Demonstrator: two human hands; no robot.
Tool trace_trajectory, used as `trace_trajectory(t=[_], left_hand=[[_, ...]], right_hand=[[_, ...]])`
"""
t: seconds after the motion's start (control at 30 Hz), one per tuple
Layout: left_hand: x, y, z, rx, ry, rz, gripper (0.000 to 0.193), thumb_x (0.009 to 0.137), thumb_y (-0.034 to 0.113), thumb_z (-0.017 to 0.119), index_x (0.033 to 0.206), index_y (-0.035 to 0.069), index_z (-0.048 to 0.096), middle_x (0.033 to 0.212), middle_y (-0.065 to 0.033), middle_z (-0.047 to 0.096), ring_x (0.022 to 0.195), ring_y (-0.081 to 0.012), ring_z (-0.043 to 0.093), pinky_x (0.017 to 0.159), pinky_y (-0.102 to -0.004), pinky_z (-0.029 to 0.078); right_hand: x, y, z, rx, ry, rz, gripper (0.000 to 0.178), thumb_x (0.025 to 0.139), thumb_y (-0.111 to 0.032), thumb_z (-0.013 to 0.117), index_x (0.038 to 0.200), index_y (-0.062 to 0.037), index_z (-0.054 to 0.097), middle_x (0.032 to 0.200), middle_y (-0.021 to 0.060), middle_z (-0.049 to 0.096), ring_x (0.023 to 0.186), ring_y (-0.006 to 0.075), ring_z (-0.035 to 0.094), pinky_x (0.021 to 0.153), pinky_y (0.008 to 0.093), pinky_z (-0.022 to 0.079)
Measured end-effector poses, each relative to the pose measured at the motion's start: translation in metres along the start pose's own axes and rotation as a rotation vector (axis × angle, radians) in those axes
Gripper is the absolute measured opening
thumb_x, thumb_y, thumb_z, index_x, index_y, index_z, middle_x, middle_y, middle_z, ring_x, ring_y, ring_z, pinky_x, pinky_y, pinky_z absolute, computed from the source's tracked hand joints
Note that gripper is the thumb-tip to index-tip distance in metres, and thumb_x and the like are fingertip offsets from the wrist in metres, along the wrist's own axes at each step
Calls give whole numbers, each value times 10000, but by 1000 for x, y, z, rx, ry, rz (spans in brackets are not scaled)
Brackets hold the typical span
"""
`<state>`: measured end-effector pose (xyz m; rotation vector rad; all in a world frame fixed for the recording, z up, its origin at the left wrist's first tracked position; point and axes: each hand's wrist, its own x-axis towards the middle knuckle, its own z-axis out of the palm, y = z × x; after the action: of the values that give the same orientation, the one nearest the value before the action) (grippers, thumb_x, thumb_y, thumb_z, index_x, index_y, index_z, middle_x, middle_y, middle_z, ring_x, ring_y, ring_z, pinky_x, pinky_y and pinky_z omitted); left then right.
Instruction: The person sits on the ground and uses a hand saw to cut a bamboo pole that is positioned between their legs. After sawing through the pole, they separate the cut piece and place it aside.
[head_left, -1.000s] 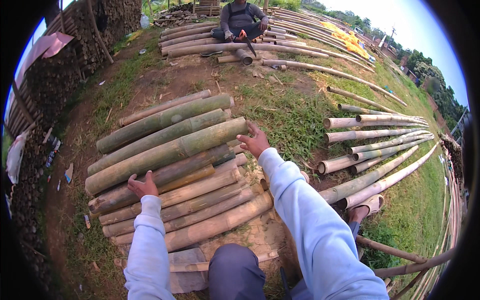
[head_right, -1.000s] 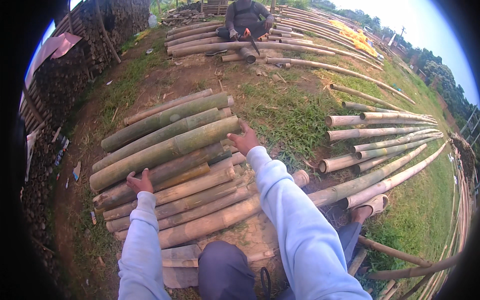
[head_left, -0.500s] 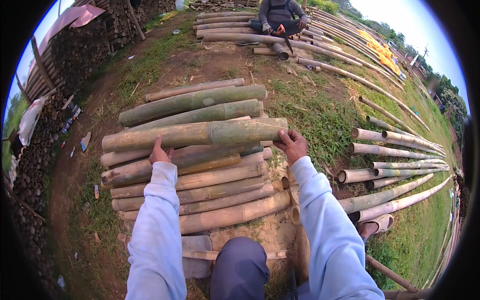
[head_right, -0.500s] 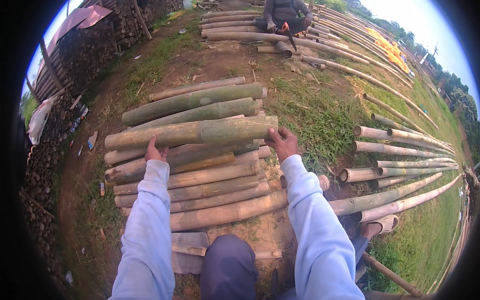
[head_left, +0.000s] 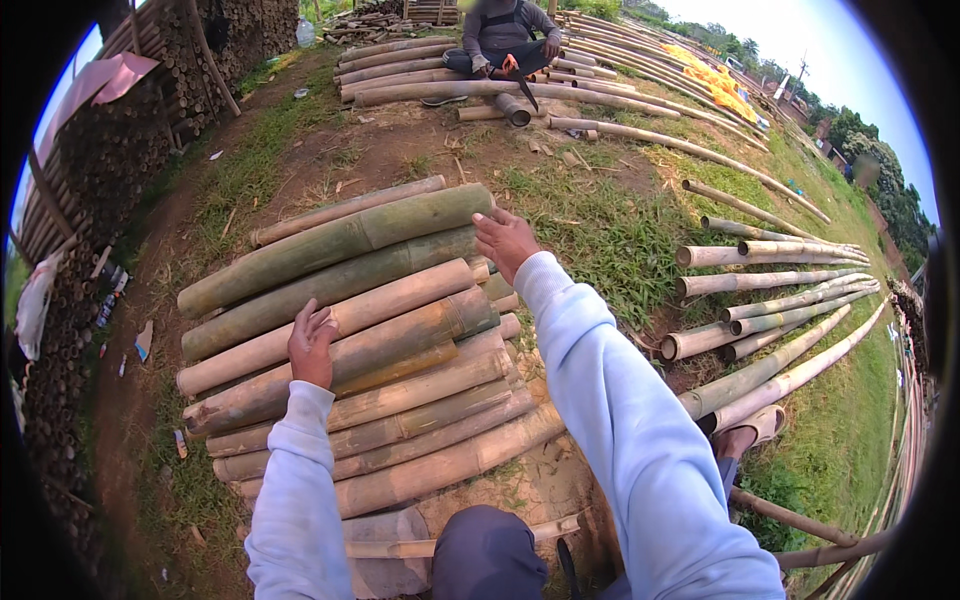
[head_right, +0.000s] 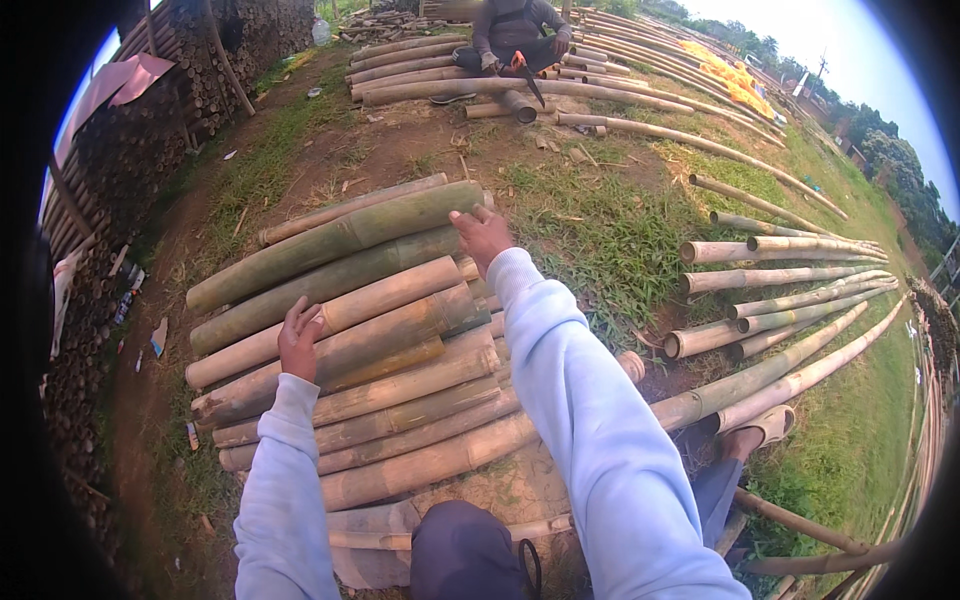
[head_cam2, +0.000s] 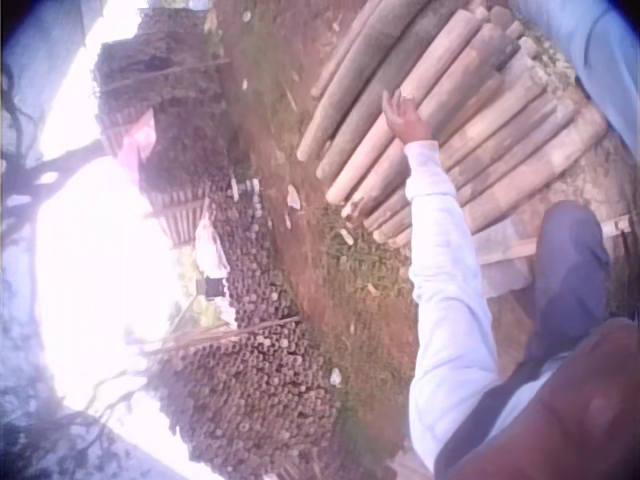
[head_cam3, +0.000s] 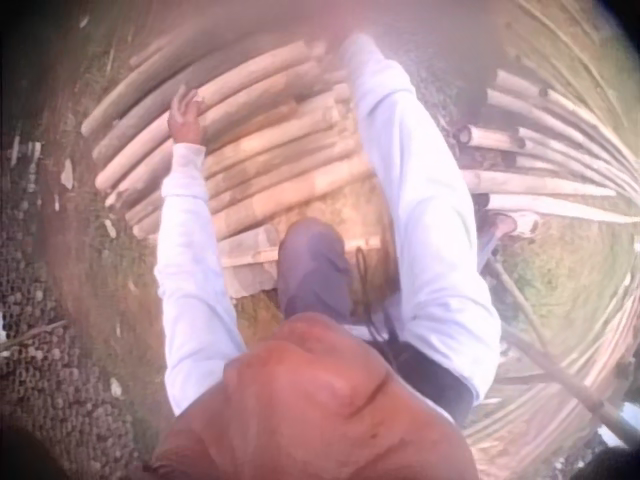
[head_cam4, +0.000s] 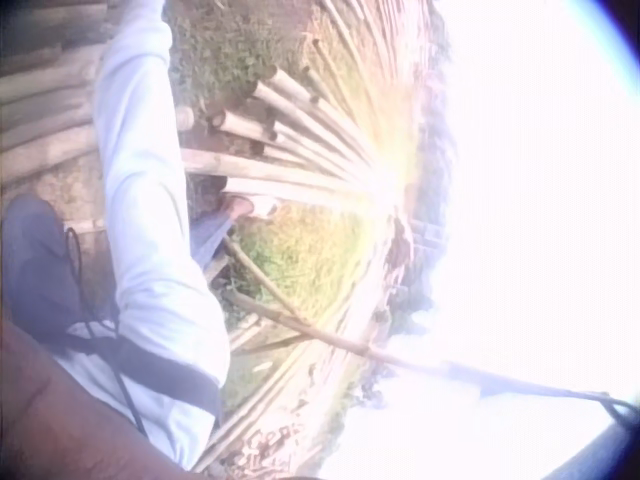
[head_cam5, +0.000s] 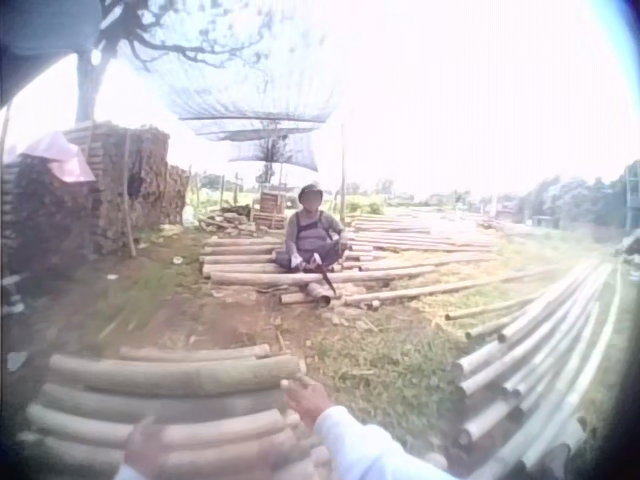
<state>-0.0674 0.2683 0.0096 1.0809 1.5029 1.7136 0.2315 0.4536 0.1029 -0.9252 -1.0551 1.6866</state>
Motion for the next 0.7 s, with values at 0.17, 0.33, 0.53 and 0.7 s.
trace_trajectory(t=[0.17,0.33,0.53,0.7], left_hand=[[-21,-5,17,250,-167,-79,460,882,92,674,1313,-47,592,1283,-197,654,1109,-241,667,978,-361,523],[-72,19,26,409,-264,38,327,868,76,694,1191,23,689,1129,-147,714,962,-211,702,854,-354,574],[-157,75,51,467,-853,-143,312,904,151,720,1186,19,700,1131,-141,732,974,-217,715,913,-356,556],[-230,116,86,475,-1207,-243,438,948,368,660,1218,25,691,1167,-181,720,1075,-294,684,983,-385,509]], right_hand=[[-19,17,-41,-250,60,30,393,944,-86,705,1267,89,565,1099,192,698,889,218,722,773,308,621],[-103,2,-36,-699,14,-12,258,950,-211,717,889,35,668,694,105,697,571,173,676,506,308,541],[-261,-2,-27,-1078,-188,-208,254,940,-59,544,1193,-56,566,663,171,572,654,343,628,676,488,481],[-374,60,-74,-1062,-498,-107,394,935,-91,606,1323,-46,559,1179,186,610,924,321,692,844,403,570]])
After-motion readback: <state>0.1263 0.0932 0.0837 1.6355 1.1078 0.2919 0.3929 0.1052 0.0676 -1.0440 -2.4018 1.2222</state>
